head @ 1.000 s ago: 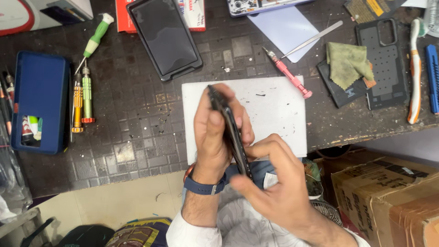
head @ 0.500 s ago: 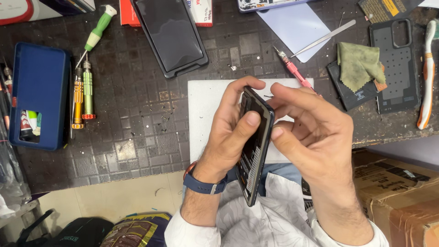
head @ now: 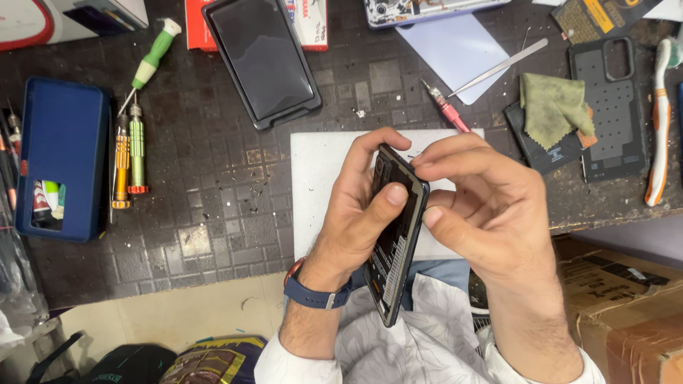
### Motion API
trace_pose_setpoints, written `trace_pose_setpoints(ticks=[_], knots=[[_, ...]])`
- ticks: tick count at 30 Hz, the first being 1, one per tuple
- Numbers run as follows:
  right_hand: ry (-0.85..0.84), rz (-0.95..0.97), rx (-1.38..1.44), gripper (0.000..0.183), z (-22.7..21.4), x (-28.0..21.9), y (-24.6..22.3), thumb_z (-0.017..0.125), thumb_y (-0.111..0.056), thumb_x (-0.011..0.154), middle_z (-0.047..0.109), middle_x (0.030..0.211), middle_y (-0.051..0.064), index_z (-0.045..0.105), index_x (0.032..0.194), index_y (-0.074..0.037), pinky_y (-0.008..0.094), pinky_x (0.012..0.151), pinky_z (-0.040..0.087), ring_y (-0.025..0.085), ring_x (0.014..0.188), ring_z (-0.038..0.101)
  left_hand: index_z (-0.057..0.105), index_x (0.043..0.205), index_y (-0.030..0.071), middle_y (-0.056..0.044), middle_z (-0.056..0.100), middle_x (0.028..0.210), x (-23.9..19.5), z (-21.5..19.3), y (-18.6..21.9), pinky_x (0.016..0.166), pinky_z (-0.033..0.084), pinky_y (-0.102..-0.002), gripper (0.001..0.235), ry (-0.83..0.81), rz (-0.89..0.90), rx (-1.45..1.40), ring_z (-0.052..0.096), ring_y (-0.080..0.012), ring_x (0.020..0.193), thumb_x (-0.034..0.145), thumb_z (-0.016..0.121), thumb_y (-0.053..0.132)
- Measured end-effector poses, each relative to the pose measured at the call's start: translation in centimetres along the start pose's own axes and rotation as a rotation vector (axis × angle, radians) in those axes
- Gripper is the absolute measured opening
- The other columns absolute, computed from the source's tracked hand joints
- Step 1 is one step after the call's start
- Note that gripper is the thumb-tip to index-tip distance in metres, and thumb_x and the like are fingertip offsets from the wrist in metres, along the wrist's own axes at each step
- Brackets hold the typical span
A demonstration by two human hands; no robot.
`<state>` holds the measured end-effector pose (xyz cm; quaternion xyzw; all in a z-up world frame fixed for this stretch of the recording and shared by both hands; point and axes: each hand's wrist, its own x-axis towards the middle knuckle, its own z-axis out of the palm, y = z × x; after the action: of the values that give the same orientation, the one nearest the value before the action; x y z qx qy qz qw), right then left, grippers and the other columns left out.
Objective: The person disassembles a smartphone, removes the battery, and uses a screwdriver to adjust internal components. They then reassemble the phone and test the screen by turning it on.
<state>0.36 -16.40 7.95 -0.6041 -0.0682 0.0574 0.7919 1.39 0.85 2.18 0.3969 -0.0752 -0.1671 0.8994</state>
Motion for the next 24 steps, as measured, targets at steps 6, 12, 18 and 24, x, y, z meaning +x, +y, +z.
trace_pose_setpoints(ticks=[6,12,18,24], knots=[[-0.003,0.001,0.005,0.032,-0.6,0.7,1.0,0.070,0.010,0.083,0.065,0.130,0.019,0.068,0.115,0.003,0.030,0.094,0.059,0.021,0.116,0.067,0.042,0.149,0.005,0.001,0.064,0.104,0.3,0.2,0.3,0.084,0.049,-0.022,0.066,0.002,-0.021,0.014,0.059,-0.0059,0.094,0.100,0.074,0.037],[-0.062,-0.028,0.038,0.032,-1.4,1.4,1.7,0.074,0.004,0.082,0.066,0.121,0.017,0.069,0.113,0.002,0.036,0.104,0.059,0.023,0.116,0.068,0.046,0.151,0.004,0.002,0.061,0.099,0.3,0.3,0.4,0.080,0.046,-0.021,0.067,0.001,-0.021,0.090,0.056,-0.0057,0.090,0.101,0.074,0.039],[-0.092,0.010,0.142,0.031,-1.6,1.9,2.9,0.078,-0.003,0.080,0.063,0.120,0.012,0.072,0.110,0.002,0.037,0.103,0.054,0.022,0.114,0.064,0.045,0.151,0.003,0.001,0.061,0.107,0.2,0.1,0.1,0.088,0.047,-0.022,0.068,0.015,-0.029,0.154,0.056,-0.0064,0.097,0.101,0.069,0.042],[-0.080,-0.036,0.233,0.025,-1.4,1.7,4.0,0.082,-0.008,0.082,0.062,0.116,0.011,0.074,0.103,0.001,0.036,0.102,0.051,0.021,0.110,0.063,0.044,0.150,0.000,-0.005,0.061,0.122,0.1,0.6,0.6,0.099,0.047,-0.026,0.067,0.005,0.027,0.230,0.056,-0.0114,0.111,0.103,0.067,0.041]])
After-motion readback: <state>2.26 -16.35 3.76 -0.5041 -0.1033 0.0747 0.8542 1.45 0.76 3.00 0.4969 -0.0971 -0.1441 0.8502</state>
